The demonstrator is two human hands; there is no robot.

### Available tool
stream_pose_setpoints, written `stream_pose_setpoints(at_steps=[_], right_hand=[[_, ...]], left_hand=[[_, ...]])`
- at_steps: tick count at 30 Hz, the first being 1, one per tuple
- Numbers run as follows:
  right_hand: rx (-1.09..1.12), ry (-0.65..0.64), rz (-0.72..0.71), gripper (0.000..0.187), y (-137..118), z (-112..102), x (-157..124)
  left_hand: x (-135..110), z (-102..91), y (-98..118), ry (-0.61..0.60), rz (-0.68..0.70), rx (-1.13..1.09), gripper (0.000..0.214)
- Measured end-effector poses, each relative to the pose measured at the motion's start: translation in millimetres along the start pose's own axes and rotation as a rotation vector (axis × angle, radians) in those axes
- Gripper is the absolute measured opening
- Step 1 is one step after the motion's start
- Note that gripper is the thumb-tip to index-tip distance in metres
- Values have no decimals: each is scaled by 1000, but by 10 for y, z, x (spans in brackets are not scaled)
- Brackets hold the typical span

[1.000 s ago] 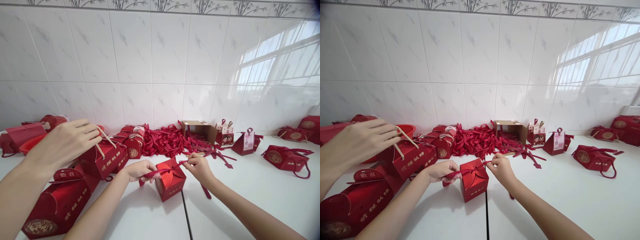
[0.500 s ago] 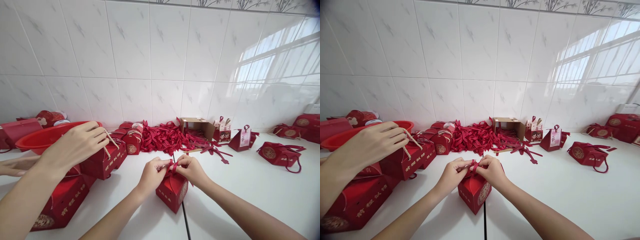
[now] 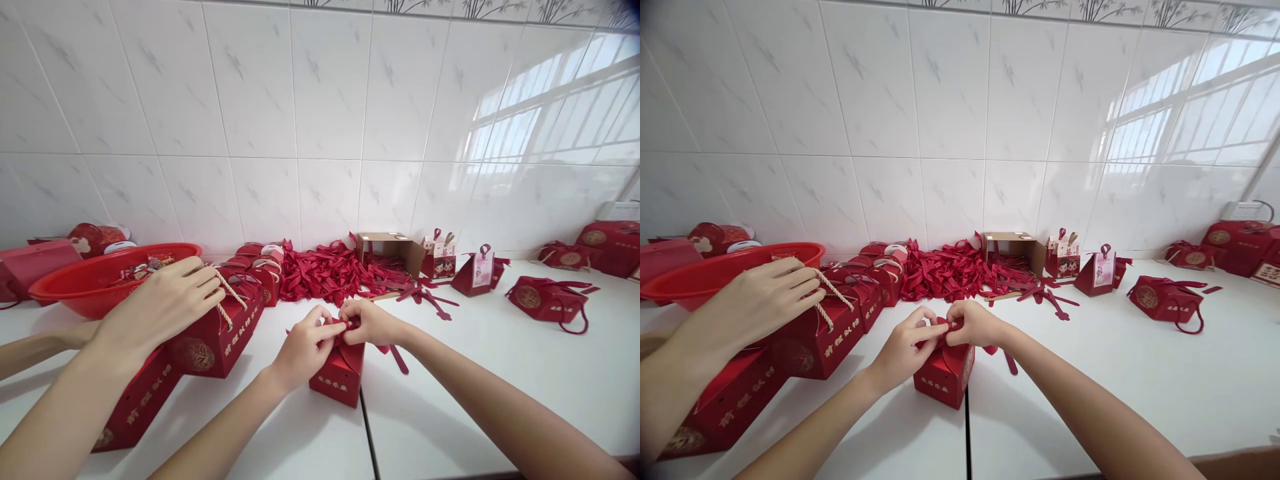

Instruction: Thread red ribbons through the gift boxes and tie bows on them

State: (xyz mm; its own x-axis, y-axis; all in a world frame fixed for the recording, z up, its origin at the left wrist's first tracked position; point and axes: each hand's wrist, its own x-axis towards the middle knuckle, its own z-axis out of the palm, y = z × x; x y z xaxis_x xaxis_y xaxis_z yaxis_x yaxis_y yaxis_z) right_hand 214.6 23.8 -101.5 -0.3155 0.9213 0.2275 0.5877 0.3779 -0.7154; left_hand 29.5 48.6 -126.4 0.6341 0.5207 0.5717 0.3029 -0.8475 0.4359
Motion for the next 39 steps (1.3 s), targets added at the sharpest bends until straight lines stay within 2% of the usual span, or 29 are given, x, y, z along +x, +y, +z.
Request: stream_pose_setpoints(at_steps=[3,8,11,15,19,23,27,29,33,39], right_hand=[[-9,-81,-57,20,70,-49,54],[-19,-86,-97,7,48,-54,41],[-83,-56,-59,5,-12,-103,-75],[-265,-4,-21,9,-70,-211,-276],[-461,131,-23,6,-59,-166,-381],[-579,317,38,7,20,25,-408],[-623,409,117,16,77,137,-421],[-619,395,136,19,80,141,-419],[-588,321,165,23,58,117,-403],[-616,297,160,24,35,127,-411]], left_hand=[[61,-80,-14,-95,-3,-20,32],[126,-140,-19,-91,-70,-30,24],[118,-218,-21,-143,-116,35,21],[89,-426,8,-245,-219,203,16],[66,-550,71,-261,-185,210,12],[79,-463,19,-301,-179,-18,12],[88,-350,-97,-362,-253,-285,19],[75,-335,-109,-344,-271,-338,18],[39,-336,-55,-312,-289,-295,16],[77,-280,-53,-315,-288,-306,22]])
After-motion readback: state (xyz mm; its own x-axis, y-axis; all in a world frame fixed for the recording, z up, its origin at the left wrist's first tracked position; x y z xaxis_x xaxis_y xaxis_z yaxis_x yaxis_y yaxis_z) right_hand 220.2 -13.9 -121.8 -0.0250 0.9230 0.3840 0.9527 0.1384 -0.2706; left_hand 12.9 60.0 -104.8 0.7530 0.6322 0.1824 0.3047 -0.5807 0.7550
